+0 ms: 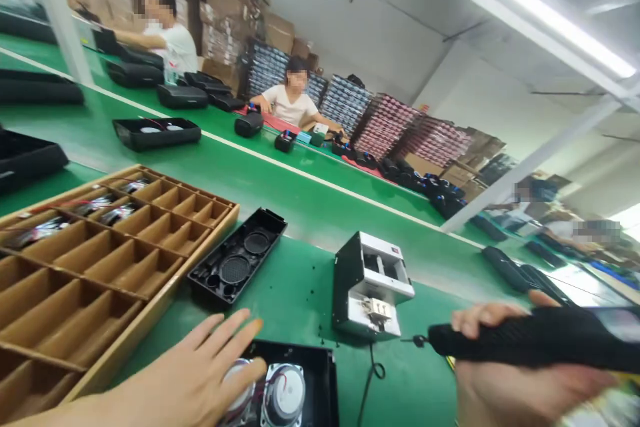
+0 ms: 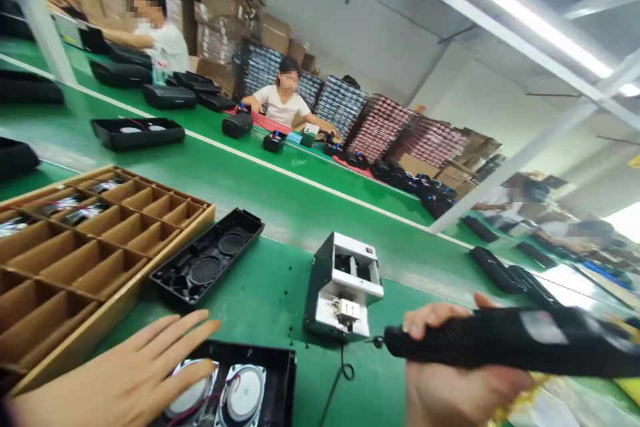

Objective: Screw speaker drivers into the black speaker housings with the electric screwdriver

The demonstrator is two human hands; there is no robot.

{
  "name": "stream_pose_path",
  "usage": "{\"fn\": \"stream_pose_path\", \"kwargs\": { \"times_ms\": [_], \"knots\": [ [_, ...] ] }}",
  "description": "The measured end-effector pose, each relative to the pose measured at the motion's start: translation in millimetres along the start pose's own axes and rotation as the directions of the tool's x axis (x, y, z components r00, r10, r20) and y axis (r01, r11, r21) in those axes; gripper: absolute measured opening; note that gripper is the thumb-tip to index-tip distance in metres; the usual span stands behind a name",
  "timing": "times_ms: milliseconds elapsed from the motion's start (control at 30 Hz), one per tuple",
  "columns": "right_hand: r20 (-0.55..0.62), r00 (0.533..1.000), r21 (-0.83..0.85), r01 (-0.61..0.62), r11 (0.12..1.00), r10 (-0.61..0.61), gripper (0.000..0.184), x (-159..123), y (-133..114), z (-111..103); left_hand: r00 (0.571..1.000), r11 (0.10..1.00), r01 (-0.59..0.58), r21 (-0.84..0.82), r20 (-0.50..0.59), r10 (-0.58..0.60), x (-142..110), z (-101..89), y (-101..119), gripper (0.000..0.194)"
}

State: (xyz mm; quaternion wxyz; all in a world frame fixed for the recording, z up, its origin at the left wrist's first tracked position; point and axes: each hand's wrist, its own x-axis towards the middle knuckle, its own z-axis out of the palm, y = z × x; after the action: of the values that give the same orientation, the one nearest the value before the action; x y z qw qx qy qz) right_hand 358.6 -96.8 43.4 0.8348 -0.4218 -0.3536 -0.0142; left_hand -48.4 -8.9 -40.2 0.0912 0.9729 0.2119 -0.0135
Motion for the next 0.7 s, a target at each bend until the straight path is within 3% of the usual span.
{"fn": "stream_pose_path", "kwargs": {
  "times_ms": [67,133,200,333,433,600,700],
  "knots": [
    [0.043,0.999,-0.026,-0.001,1.0,0.002,0.088,-7,6,17,0.987,0.987,-0.142,-0.068,0.072,0.147,20,-19.7,24,0.085],
    [0.069,0.998,-0.02,0.004,1.0,-0.003,0.082,-19,14,34,0.979,0.988,-0.129,-0.09,0.146,0.141,38,-38.9,44,0.083],
    [0.089,0.996,-0.015,0.013,1.0,-0.012,0.077,-29,22,45,0.972,0.993,-0.073,-0.09,0.216,0.091,49,-45.5,53,0.085],
    [0.134,0.991,-0.001,0.013,1.0,-0.013,0.074,-34,36,48,0.961,0.996,0.003,-0.088,0.275,0.022,51,-18.0,42,0.097],
    [0.163,0.987,0.013,0.006,1.0,-0.008,0.074,-33,43,45,0.984,0.996,-0.023,-0.084,0.176,0.038,45,-1.8,34,0.094],
    [0.193,0.981,0.015,0.011,1.0,-0.014,0.073,-35,47,45,0.972,0.992,0.008,-0.128,0.235,0.022,40,-27.2,36,0.084],
    [0.187,0.982,0.016,0.01,1.0,-0.013,0.075,-37,46,43,0.984,0.986,0.005,-0.168,0.176,0.025,40,-42.1,38,0.075]
  ]
}}
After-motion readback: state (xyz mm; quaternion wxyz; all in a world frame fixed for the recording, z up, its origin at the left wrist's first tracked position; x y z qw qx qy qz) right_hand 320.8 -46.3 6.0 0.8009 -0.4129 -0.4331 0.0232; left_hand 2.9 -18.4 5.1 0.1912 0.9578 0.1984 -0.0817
